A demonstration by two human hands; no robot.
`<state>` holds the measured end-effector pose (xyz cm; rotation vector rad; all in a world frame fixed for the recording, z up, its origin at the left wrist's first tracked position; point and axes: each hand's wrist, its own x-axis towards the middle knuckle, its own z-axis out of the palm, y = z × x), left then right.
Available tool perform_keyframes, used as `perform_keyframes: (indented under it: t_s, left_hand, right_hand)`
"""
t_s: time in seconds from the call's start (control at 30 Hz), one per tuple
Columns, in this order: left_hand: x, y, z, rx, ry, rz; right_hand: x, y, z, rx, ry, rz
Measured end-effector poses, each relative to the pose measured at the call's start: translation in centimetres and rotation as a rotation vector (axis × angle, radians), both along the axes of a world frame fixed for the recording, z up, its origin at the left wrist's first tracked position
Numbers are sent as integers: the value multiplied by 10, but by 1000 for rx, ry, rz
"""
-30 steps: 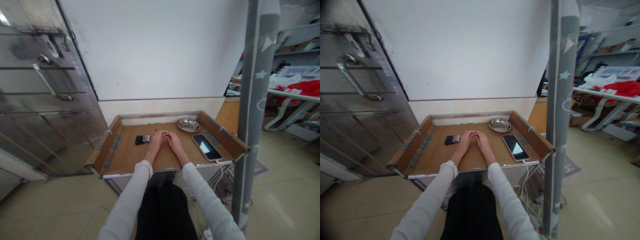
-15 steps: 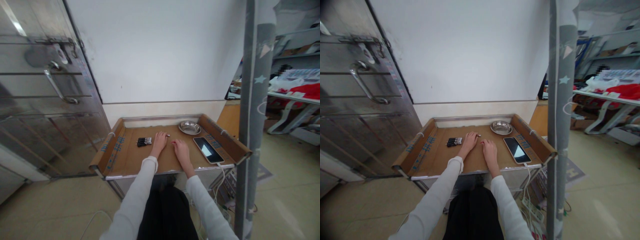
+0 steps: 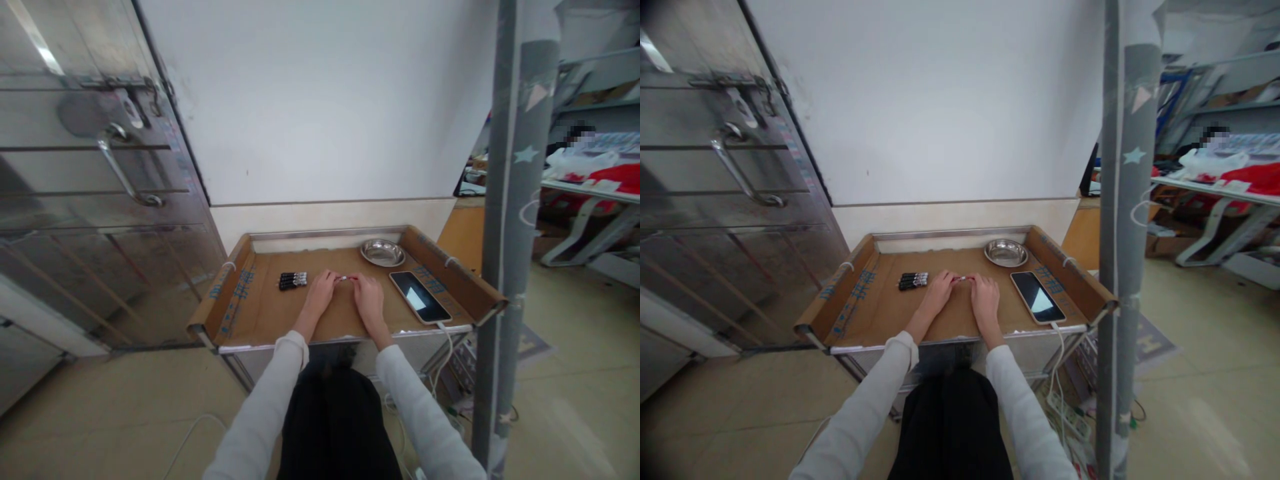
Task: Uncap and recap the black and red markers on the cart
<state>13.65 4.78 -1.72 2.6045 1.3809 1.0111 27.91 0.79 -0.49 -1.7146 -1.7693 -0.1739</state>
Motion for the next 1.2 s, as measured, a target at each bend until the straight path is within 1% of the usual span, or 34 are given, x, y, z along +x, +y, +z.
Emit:
perform_keyframes:
  t_s: [0.07, 0.1, 0.13, 0.23, 0.27, 0.3, 0.33, 0.4, 0.43, 0.53, 0.57, 0.6, 0.67, 0.77, 0.83, 0.87, 0.97, 1.2]
  left_hand:
    - [0, 0, 1, 2, -12, -2]
    - [-1, 0, 2, 0, -18, -12]
    - [-1, 0, 2, -4, -29, -20]
    - [-3, -5, 6, -12, -92, -13]
    - [-5, -9, 8, -7, -111, 0]
    - [-7, -15, 10, 2, -118, 19]
    - [-11, -21, 12, 16, -112, 48]
    - [-21, -35, 15, 45, -54, 165]
    - [-27, -40, 15, 53, -27, 259]
    - [-48, -48, 13, -4, -8, 514]
    - [-54, -46, 11, -32, -16, 556]
    - [-58, -45, 8, -48, -27, 570]
    - [-63, -41, 4, -32, -47, 523]
    - [-62, -43, 2, 19, -29, 340]
    - [-58, -49, 3, -8, 14, 236]
    - [-57, -52, 3, -34, 31, 209]
    - [-56, -58, 6, -94, 43, 191]
    - [-59, -60, 9, -124, 38, 188]
  right_hand:
    - [1, 1, -1, -4, 44, 10]
    - [1, 2, -1, -10, 66, 51]
    - [1, 3, -2, -16, 88, 129]
    - [2, 8, -7, -25, 180, 486]
    - [2, 10, -9, -18, 216, 580]
    - [3, 12, -12, -6, 251, 634]
    - [3, 14, -15, 6, 281, 651]
    - [4, 17, -21, 7, 312, 621]
    - [4, 18, -23, -7, 312, 588]
    - [3, 19, -30, -67, 249, 450]
    - [2, 19, -31, -80, 211, 405]
    - [1, 18, -31, -90, 170, 368]
    - [-1, 16, -31, -106, 94, 324]
    - [-3, 13, -27, -128, 35, 299]
    - [-4, 12, -25, -128, 25, 293]
    - [-4, 11, -25, -125, 23, 292]
    - [-4, 11, -24, -125, 14, 285]
    - [-4, 11, -22, -133, 2, 281]
